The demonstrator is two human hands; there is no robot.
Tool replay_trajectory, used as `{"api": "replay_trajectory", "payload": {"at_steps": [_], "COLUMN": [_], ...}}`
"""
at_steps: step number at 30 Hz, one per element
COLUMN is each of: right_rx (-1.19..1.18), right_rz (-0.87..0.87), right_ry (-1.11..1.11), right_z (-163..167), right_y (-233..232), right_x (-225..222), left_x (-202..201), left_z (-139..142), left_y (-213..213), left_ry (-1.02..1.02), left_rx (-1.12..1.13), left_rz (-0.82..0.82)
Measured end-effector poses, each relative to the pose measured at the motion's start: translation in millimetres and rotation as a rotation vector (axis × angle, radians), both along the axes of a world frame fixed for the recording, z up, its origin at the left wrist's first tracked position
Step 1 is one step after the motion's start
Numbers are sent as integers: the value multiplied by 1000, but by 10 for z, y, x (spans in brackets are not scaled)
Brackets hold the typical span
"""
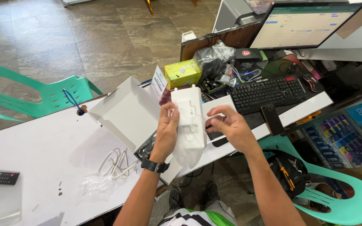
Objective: The person unpacks a white outdoor wireless access point from its box, removes the plastic wrapping, and sets the device on the box lid. They wrap tape around the device and box, write a label on the tape with a marker, then carry the boxed unit to a retail shelf and place it with the other router boxes.
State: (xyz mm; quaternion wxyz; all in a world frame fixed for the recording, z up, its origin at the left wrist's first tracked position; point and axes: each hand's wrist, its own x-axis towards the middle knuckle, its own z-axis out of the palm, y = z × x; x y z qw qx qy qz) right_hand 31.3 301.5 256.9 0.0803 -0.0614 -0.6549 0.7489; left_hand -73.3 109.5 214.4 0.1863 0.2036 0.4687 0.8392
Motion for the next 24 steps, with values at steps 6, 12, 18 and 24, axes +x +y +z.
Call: {"api": "replay_trajectory", "payload": {"at_steps": [6, 12, 18, 24], "right_rx": [333, 339, 51, 246], "right_rz": [64, 12, -110, -109], "right_ry": [58, 39, -53, 82], "right_z": [52, -13, -136, -128], "right_y": [-76, -41, -56, -46], "right_x": [-23, -51, -118, -55], "left_x": [13, 47, 79, 48], "left_z": [157, -29, -116, 3], "left_y": [-7, 6, 71, 46], "left_ry": [75, 21, 156, 409], "left_rx": [-52, -212, -200, -208], "left_rz": [1, -66, -22, 57]}}
